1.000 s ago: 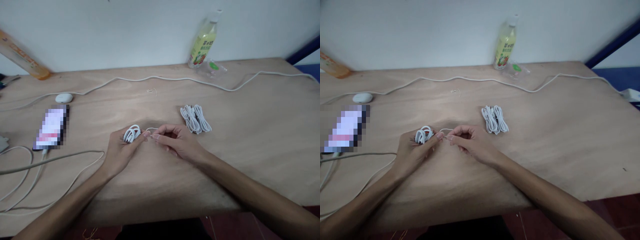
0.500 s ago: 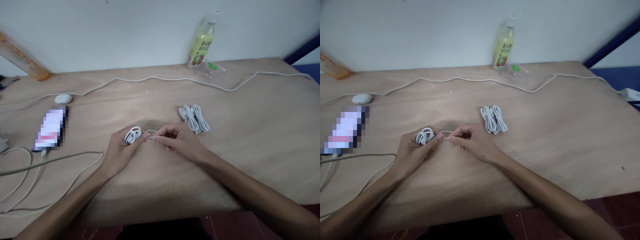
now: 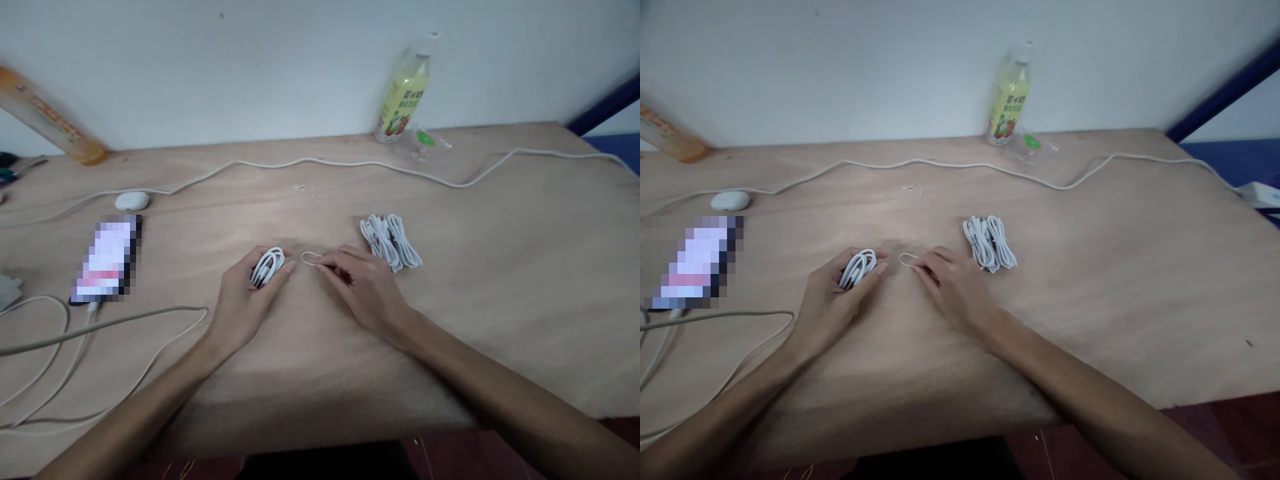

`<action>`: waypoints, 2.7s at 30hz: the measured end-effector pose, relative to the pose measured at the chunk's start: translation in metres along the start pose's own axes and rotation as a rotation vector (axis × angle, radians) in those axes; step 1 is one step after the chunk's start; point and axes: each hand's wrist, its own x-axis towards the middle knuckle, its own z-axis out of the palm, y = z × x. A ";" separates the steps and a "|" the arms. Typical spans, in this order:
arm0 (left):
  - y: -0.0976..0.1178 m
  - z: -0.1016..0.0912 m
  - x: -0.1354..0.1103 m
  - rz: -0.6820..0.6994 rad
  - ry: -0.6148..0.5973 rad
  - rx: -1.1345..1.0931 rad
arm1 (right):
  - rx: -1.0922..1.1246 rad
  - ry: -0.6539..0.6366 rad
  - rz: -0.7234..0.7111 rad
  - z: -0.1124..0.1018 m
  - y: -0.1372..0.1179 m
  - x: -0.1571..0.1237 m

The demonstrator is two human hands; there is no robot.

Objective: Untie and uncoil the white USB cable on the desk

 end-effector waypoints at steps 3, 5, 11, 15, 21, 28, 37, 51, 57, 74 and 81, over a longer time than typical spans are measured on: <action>0.001 0.001 0.000 -0.008 0.005 -0.015 | -0.192 0.011 -0.016 0.002 0.005 -0.002; 0.001 0.001 0.000 -0.008 0.012 -0.008 | -0.284 0.034 -0.008 0.002 0.006 -0.002; 0.002 0.001 0.001 -0.012 0.021 0.005 | -0.443 0.077 -0.013 0.003 0.005 -0.004; 0.001 0.001 0.001 -0.010 0.017 -0.006 | -0.512 0.090 -0.041 0.004 0.003 -0.005; -0.001 0.001 0.000 -0.011 0.010 -0.033 | -0.457 0.085 -0.037 0.004 0.003 -0.003; 0.000 0.001 -0.001 -0.019 0.009 -0.063 | -0.458 0.061 -0.020 0.003 0.005 -0.001; 0.000 0.000 -0.002 -0.046 -0.014 -0.113 | -0.570 0.153 -0.077 0.006 0.007 -0.003; -0.002 0.003 -0.001 -0.004 -0.042 -0.254 | -0.499 0.240 -0.131 0.008 0.002 -0.004; -0.002 0.002 -0.002 -0.003 -0.105 -0.309 | -0.421 0.249 -0.219 0.008 -0.003 -0.006; -0.004 0.003 -0.008 0.071 -0.229 -0.286 | -0.225 0.176 -0.473 0.012 -0.009 -0.006; -0.004 0.005 -0.008 0.125 -0.241 -0.267 | -0.094 0.088 -0.430 0.014 -0.006 -0.010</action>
